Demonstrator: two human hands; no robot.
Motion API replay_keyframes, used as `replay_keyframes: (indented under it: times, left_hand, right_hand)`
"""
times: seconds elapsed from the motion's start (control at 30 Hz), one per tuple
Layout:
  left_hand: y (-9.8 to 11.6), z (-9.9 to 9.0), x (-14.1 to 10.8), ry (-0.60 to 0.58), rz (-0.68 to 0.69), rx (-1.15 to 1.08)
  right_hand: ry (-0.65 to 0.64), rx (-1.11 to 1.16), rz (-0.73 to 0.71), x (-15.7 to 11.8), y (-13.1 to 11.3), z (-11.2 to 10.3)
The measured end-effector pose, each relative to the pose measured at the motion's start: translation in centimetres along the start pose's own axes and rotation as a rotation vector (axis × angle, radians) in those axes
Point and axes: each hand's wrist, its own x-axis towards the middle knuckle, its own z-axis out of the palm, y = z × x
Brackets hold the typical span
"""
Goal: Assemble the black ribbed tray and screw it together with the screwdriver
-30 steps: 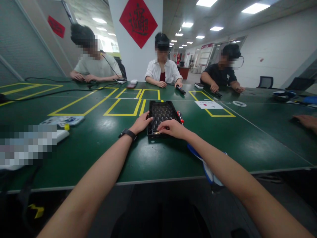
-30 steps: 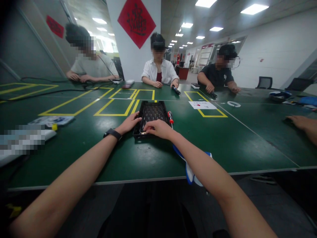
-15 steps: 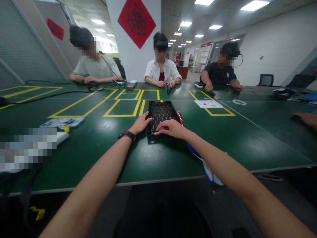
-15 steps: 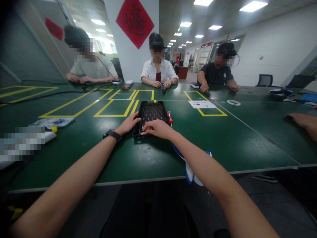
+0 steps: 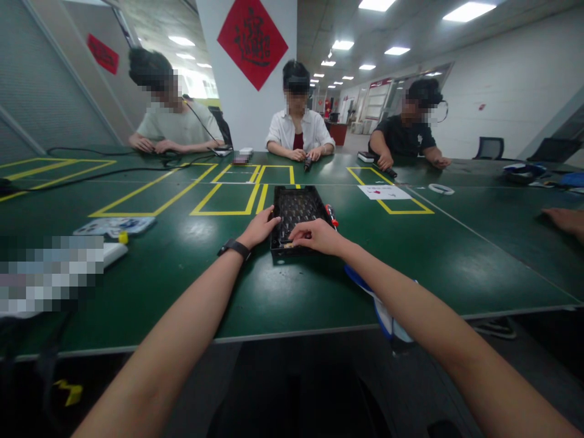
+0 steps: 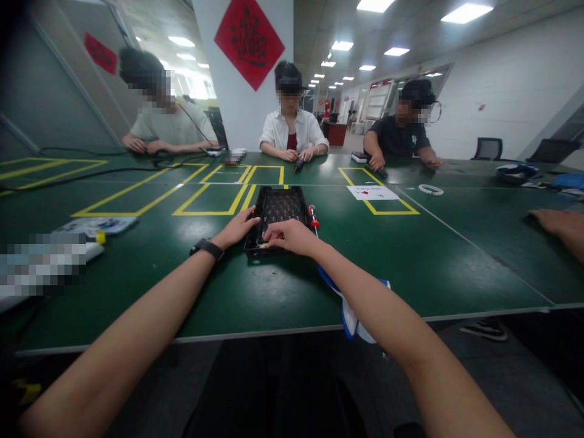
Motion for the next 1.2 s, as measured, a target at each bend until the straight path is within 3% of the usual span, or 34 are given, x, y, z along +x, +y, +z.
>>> replay_keyframes:
  times: [0.37, 0.9, 1.2]
  left_hand:
    - [-0.13, 0.12, 0.08, 0.005, -0.005, 0.012]
    - [0.14, 0.01, -0.01, -0.002, 0.000, 0.008]
    - [-0.26, 0.21, 0.15, 0.006, 0.009, 0.006]
  right_hand:
    - [0.009, 0.108, 0.007, 0.16, 0.51, 0.13]
    - [-0.011, -0.239, -0.071, 0.38, 0.35, -0.44]
    - [0.017, -0.218, -0.028, 0.27, 0.27, -0.38]
